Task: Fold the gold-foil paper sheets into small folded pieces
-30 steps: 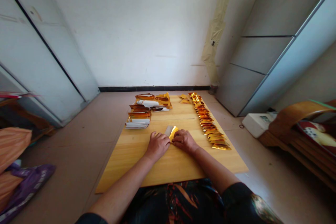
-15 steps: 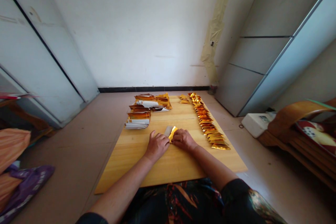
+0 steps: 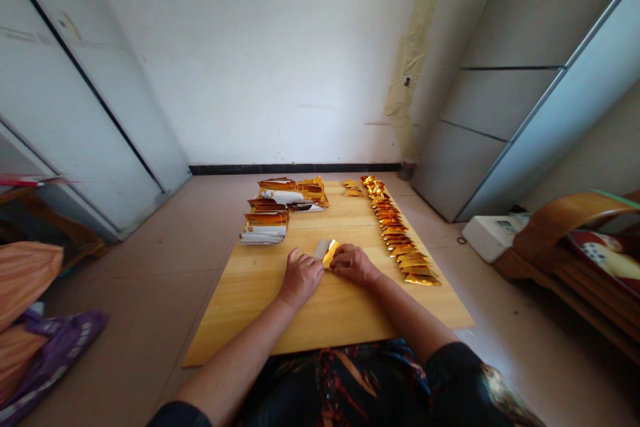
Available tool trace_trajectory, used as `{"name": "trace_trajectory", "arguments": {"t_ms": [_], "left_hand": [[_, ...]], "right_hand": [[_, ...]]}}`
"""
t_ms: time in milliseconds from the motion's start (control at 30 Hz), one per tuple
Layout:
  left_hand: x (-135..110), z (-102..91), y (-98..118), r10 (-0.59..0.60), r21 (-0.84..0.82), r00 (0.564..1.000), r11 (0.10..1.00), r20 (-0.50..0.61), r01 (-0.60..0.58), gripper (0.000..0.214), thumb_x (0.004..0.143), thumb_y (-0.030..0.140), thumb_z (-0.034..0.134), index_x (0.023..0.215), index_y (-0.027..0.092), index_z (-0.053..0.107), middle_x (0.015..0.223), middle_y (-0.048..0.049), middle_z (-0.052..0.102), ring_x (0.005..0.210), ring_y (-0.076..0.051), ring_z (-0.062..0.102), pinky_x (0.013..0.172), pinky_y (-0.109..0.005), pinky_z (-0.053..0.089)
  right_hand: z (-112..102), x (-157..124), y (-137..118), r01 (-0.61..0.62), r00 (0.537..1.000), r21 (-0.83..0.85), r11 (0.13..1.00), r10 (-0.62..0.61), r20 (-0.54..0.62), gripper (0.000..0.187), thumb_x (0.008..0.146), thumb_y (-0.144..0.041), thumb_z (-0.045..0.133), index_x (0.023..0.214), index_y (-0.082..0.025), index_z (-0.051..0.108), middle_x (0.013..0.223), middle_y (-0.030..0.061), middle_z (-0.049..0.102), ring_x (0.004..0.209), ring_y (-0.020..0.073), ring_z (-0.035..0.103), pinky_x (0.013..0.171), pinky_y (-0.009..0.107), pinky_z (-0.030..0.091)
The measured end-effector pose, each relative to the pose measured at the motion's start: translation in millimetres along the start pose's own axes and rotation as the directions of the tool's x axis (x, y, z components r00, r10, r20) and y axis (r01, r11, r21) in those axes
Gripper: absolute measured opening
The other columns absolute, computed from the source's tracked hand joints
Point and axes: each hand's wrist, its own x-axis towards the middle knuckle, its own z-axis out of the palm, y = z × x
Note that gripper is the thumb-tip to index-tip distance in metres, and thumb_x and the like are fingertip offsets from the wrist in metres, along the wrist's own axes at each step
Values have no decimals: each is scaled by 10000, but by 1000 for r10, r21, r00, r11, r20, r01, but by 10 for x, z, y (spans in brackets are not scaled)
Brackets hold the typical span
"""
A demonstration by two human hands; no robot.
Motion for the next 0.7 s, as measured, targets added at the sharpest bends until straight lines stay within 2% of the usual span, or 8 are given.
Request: {"name": "trace_trajectory", "arguments": {"t_ms": [133,267,433,700], "left_hand": [[-21,-20,-11,-11,-23,1000,1000,14,11,119,838,178,528,791,212,631,778,-9,695,795,-171,605,996,-472,284],[-58,-29,-40,6,-67,1000,998,15,-5,151,851,169,504,799,218,638,905,-20,714,861,-170,618,1002,-467,282],[-92,-14,-81,54,-58,998,997,12,-53,193,864,170,480,854,235,661,985,-31,711,920,-178,619,995,-468,297],[-67,-72,-105,96,-42,994,995,58,-93,191,840,163,499,800,238,670,945,-21,707,902,-177,612,972,-459,309]], "right_hand": [[41,38,-43,-25,999,-52,998,23,-40,118,825,-279,616,789,-227,716,840,26,654,773,141,578,714,246,412],[47,82,-101,-93,996,-95,991,93,-7,131,842,-276,593,768,-213,680,798,15,626,769,133,555,708,232,383],[29,121,-186,-189,978,-183,965,202,52,158,876,-257,540,765,-190,631,826,16,609,783,126,539,696,225,341],[-3,234,-373,-244,949,-326,913,294,114,173,926,-276,457,901,-195,607,951,49,615,859,141,559,694,237,333]]}}
